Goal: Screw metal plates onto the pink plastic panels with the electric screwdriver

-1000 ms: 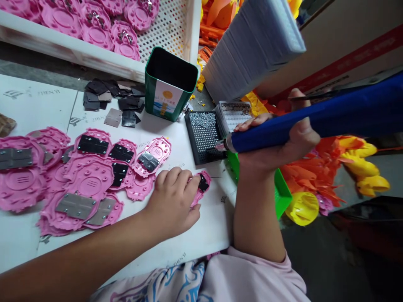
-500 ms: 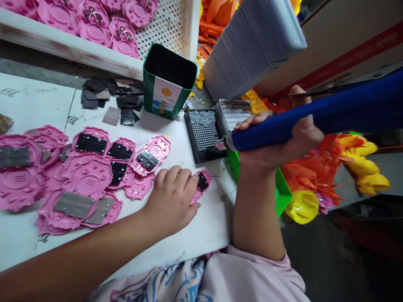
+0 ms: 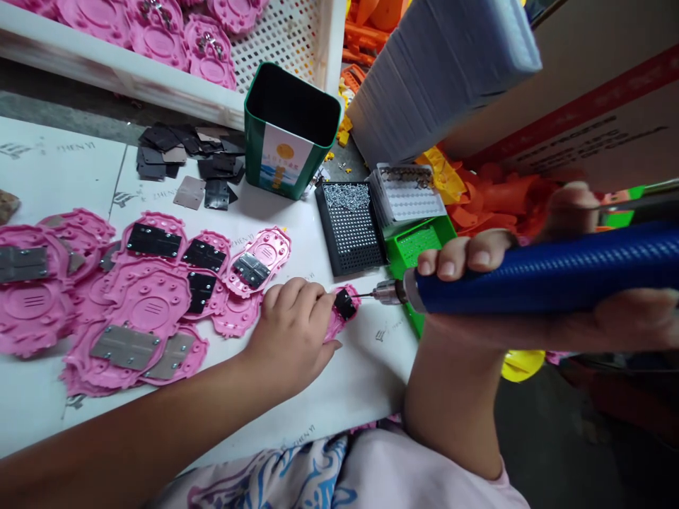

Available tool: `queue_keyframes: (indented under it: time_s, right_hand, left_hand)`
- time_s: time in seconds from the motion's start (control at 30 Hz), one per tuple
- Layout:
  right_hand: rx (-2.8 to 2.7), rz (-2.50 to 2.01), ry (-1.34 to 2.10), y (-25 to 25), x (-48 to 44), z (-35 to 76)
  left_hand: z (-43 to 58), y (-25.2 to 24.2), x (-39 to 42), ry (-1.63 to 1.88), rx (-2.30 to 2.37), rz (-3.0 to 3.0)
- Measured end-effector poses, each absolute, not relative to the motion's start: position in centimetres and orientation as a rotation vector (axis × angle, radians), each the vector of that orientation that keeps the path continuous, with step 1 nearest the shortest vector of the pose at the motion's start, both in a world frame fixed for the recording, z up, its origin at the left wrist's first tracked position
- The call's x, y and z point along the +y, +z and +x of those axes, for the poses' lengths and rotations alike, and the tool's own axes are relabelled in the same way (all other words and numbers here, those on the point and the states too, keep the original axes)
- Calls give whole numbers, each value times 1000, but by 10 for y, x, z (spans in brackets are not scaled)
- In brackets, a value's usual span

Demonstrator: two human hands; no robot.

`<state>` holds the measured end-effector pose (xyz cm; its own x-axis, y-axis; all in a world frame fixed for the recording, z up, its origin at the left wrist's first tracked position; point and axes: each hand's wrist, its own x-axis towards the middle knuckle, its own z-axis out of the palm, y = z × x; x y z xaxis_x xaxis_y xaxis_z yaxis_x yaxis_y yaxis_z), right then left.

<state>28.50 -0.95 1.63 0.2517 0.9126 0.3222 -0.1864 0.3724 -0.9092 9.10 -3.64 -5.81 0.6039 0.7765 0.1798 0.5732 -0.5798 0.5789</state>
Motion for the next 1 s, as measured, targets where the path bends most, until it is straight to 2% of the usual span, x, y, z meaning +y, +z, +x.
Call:
queue_keyframes:
  time_s: [0.27, 0.5, 1.0]
  right_hand:
    - [-1047, -807, 948, 3, -18, 273]
    - [-1066, -976, 902, 7, -22, 270]
    - [-1158, -915, 958, 12, -27, 262]
  left_hand:
    - [90, -58, -35, 609, 1076, 2354]
    - [91, -60, -36, 639, 1091, 2374]
    - [92, -58, -37, 604, 1073, 2345]
